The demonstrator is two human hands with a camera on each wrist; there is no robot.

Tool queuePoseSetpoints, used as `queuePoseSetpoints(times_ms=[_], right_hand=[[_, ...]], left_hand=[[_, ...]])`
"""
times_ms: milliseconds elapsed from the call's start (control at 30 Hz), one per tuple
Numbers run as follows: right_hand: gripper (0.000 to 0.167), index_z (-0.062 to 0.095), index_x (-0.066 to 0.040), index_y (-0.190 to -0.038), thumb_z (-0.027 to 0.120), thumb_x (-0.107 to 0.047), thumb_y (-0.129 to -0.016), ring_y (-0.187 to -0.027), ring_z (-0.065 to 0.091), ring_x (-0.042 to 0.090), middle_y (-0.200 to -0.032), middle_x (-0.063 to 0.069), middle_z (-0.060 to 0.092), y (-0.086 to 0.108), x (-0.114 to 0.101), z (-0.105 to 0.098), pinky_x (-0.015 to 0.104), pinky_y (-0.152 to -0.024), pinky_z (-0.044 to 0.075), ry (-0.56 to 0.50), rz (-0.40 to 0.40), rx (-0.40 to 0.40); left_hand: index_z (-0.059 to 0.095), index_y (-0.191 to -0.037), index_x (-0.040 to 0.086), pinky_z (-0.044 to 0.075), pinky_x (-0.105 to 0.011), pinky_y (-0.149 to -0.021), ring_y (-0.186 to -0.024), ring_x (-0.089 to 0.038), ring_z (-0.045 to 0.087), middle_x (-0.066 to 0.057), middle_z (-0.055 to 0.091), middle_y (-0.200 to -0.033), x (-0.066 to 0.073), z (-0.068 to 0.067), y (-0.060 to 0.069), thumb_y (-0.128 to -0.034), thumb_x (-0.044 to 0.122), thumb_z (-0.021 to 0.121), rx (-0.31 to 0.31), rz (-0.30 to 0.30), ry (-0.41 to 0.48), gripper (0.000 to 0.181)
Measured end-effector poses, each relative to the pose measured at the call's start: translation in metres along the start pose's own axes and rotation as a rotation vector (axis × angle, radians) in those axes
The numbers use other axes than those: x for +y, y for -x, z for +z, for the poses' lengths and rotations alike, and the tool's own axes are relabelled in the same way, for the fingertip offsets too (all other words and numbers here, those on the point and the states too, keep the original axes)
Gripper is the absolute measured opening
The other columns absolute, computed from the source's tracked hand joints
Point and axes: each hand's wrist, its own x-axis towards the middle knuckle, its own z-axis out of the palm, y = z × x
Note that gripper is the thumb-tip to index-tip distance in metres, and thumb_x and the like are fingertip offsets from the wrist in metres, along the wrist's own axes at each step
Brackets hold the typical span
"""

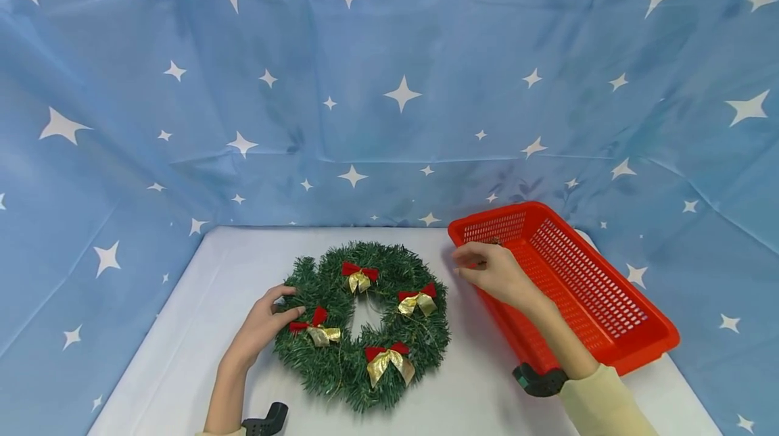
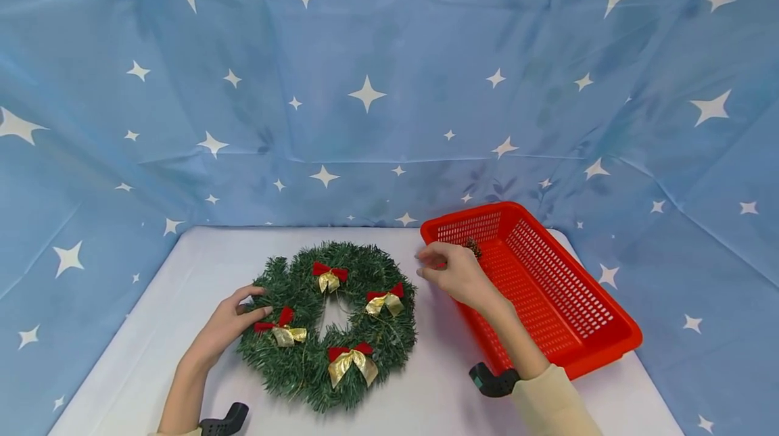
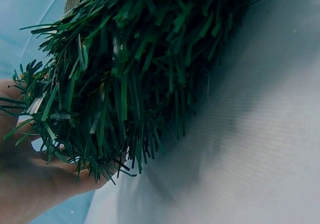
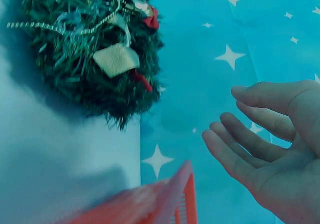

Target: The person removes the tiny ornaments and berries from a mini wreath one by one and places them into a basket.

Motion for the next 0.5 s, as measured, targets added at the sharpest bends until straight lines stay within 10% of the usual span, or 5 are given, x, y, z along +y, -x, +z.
queuePoseSetpoints(times_ms=[500], right_hand=[[0.025,0.073,-0.006,-0.117,0.073,-0.007,-0.093,-0.102,0.072,0.024,-0.116,0.016,0.073,-0.004,-0.016,0.032,0.040,-0.089,0.060,-0.116,-0.048,-0.079]], left_hand=[[0.050,-0.148,0.007,0.036,-0.070,-0.111,-0.150,-0.060,0.017,-0.022,0.019,-0.168,-0.001,0.001,-0.002,-0.0989,0.030,0.070,0.013,0.005,-0.012,0.058]])
